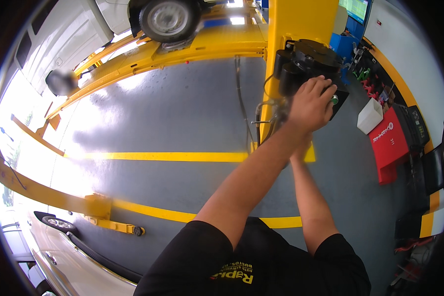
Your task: The person operates a control panel to lower a vehicle lift, picks up an alignment clamp from a tool stand, and mounts the clamp onto the front-left wheel of a vehicle.
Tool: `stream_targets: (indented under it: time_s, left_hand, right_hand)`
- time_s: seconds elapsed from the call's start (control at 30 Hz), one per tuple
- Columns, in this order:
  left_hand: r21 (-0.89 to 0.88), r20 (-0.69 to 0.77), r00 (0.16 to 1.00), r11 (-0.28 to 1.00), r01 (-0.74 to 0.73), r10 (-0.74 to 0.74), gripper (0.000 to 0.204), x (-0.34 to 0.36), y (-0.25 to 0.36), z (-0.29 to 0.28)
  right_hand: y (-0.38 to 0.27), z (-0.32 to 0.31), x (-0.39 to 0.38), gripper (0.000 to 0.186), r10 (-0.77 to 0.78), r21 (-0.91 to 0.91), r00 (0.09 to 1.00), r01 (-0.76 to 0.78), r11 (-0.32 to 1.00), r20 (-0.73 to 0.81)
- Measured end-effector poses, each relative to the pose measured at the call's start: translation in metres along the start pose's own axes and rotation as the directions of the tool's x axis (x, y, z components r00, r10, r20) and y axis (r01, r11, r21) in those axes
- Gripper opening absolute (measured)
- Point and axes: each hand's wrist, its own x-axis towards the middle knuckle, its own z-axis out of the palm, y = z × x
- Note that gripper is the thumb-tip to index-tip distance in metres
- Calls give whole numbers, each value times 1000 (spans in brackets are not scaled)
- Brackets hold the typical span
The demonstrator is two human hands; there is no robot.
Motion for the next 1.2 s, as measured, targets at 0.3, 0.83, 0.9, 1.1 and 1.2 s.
stream_targets:
  time_s: [0.3,0.83,0.9,1.1,1.2]
  left_hand:
    - [-4,2,1000,1000,13,-13,47,0,2,-3]
    - [-13,-25,1000,1000,15,-15,45,-1,6,-10]
    - [-3,-25,1000,1000,15,-15,45,-2,5,-12]
    - [-82,-24,1000,997,1,-3,45,5,19,2]
    - [-55,-49,999,998,-22,20,46,2,8,6]
  right_hand:
    - [-9,-2,1,73,4,61,999,-1,998,-44]
    - [-11,7,3,65,151,-62,987,-148,987,45]
    - [-12,10,2,67,216,-75,975,-212,974,56]
    - [7,-7,0,67,108,59,992,-104,993,-61]
    - [13,-9,2,66,45,3,978,-46,999,-206]
